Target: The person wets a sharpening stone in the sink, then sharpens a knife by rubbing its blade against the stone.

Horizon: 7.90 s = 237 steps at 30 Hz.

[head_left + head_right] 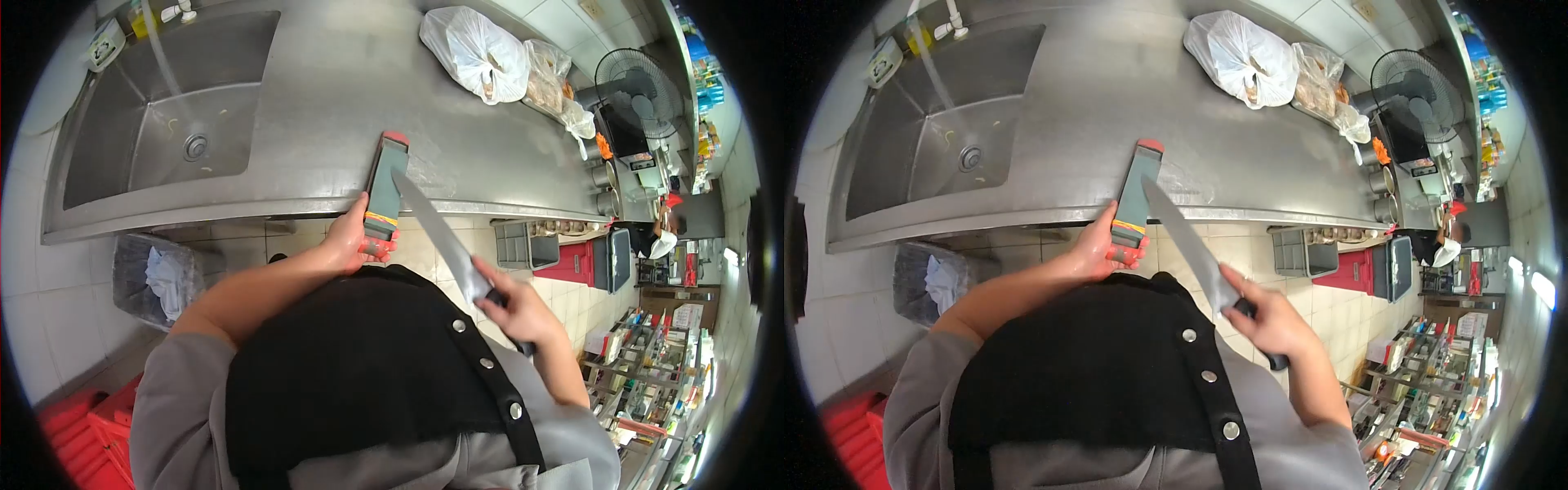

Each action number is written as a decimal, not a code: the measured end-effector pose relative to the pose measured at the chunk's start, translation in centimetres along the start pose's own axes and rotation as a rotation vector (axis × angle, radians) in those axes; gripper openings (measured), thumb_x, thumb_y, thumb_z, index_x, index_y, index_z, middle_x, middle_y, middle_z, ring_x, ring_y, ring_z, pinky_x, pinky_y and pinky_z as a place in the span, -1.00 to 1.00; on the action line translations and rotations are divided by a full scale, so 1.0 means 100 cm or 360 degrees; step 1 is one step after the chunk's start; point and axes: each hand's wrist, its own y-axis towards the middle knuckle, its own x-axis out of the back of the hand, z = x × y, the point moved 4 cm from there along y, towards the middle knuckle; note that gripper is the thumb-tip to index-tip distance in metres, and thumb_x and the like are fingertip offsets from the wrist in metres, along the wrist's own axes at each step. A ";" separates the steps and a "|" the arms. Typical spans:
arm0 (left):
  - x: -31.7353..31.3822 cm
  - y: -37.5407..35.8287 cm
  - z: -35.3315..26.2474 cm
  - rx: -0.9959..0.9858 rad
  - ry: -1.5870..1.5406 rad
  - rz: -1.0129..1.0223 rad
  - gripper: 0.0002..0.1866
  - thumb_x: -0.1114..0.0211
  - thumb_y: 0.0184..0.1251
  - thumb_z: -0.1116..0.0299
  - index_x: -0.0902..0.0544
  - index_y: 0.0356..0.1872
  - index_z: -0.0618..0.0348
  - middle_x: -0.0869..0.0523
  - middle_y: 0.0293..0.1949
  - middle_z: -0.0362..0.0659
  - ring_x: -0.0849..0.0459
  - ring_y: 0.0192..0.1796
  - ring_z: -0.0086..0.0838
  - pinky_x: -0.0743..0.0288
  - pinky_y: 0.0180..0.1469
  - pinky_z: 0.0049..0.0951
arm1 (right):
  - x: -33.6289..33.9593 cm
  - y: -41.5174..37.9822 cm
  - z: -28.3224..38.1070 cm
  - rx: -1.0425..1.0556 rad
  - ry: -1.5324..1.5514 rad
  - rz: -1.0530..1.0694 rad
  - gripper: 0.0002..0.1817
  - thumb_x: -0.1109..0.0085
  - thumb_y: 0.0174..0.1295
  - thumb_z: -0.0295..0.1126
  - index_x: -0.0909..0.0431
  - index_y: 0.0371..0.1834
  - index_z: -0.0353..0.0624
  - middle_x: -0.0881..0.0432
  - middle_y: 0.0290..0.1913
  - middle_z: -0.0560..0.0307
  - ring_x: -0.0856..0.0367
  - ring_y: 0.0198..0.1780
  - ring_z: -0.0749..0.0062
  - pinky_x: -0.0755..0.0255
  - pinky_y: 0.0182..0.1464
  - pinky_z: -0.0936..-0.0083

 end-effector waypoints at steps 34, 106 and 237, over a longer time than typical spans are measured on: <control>0.000 0.000 0.008 0.0012 -0.0085 -0.0068 -0.23 0.34 0.73 -0.30 -0.58 0.22 0.22 -0.79 -0.05 0.08 -0.77 -0.21 -0.13 -0.63 -0.20 -0.07 | -0.004 0.034 -0.007 -0.0077 -0.0121 -0.0039 -0.24 -0.35 0.39 -0.32 -0.31 0.66 0.12 -0.77 -0.19 -0.30 -0.76 -0.22 -0.13 -0.63 -0.03 0.19; 0.006 0.006 0.002 0.0056 -0.0079 -0.0122 -0.24 0.39 0.76 -0.24 -0.53 0.19 0.29 -0.79 -0.17 0.13 -0.79 -0.32 -0.12 -0.70 -0.35 -0.09 | -0.021 0.178 -0.032 -0.0056 -0.0067 -0.0213 -0.22 -0.32 0.44 -0.24 -0.23 0.70 0.06 -0.76 0.09 -0.31 -0.76 0.12 -0.10 -0.58 0.22 0.24; 0.003 -0.001 -0.006 0.0106 0.0000 -0.0058 -0.23 0.41 0.75 -0.26 -0.52 0.22 0.27 -0.78 -0.16 0.10 -0.78 -0.27 -0.15 -0.72 -0.27 -0.12 | -0.020 0.136 -0.039 0.0055 -0.0254 -0.0300 -0.44 -0.26 0.47 -0.30 -0.48 0.54 0.06 -0.79 0.06 -0.18 -0.80 0.06 -0.06 -0.66 0.11 0.22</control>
